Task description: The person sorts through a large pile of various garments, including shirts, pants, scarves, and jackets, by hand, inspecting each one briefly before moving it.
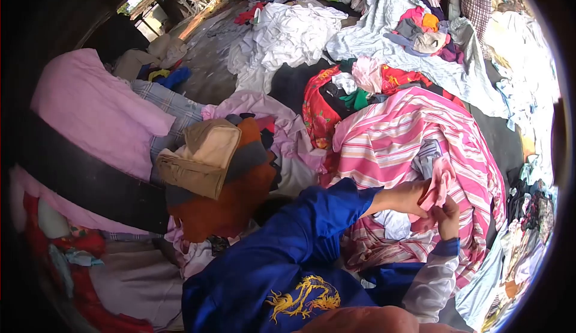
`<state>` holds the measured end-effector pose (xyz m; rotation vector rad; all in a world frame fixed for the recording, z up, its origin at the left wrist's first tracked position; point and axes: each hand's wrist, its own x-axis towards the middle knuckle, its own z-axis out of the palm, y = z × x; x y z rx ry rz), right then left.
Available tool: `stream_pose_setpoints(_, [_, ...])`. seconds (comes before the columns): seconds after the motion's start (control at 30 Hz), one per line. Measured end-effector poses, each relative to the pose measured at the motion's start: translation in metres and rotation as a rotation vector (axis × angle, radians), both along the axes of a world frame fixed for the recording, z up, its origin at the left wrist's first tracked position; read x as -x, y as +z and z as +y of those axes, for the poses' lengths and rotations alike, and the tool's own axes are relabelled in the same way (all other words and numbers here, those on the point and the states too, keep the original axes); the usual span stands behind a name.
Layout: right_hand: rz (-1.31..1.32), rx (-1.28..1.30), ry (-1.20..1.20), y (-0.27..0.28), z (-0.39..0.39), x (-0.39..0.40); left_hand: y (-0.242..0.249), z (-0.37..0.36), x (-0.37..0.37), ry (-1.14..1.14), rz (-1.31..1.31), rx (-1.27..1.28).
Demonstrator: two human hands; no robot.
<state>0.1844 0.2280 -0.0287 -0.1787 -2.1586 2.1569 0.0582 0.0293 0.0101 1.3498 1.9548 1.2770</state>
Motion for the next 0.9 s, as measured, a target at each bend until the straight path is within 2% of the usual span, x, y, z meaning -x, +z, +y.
stream_pose_setpoints(0.03, [0.009,0.026,0.015,0.007,-0.006,0.002,-0.01,0.002,0.002,-0.03,-0.007,0.04])
stream_pose_setpoints(0.13, [0.008,0.046,-0.059,0.027,-0.014,0.004,-0.03,0.007,0.006,0.084,-0.032,0.132])
stream_pose_setpoints(0.17, [-0.072,-0.051,-0.09,0.025,-0.001,0.002,-0.056,0.014,0.005,0.142,0.024,0.088])
stream_pose_setpoints(0.2, [-0.085,-0.218,-0.253,0.022,0.005,0.004,-0.059,0.014,0.002,0.185,0.048,0.1])
stream_pose_setpoints(0.3, [-0.051,-0.222,-0.507,0.023,0.028,0.005,-0.054,0.013,-0.008,0.281,0.079,0.11])
stream_pose_setpoints(0.4, [0.001,-0.173,-0.571,0.021,0.043,0.005,-0.088,0.017,-0.019,0.141,0.171,0.13])
stream_pose_setpoints(0.43, [-0.018,-0.184,-0.554,0.019,0.043,0.005,-0.078,0.012,-0.032,0.148,0.276,0.296])
stream_pose_setpoints(0.47, [-0.036,-0.194,-0.537,0.018,0.043,0.005,-0.1,0.013,-0.039,0.073,0.232,0.265])
stream_pose_setpoints(0.57, [-0.013,-0.203,-0.491,0.011,0.044,0.008,-0.114,-0.004,-0.074,-0.116,0.276,0.501])
stream_pose_setpoints(0.6, [0.017,-0.2,-0.476,0.003,0.046,0.01,-0.135,-0.009,-0.089,-0.195,0.259,0.593])
stream_pose_setpoints(0.67, [-0.009,-0.21,-0.467,0.015,0.037,0.01,-0.208,-0.008,-0.118,-0.454,0.174,0.565])
stream_pose_setpoints(0.7, [0.005,-0.246,-0.48,0.015,0.036,0.011,-0.217,-0.016,-0.135,-0.545,0.115,0.59])
stream_pose_setpoints(0.77, [0.021,-0.279,-0.492,0.013,0.034,0.014,-0.188,-0.038,-0.159,-0.578,0.001,0.602])
stream_pose_setpoints(0.9, [-0.005,-0.315,-0.48,0.013,0.029,0.015,-0.118,-0.069,-0.177,-0.486,-0.118,0.518])
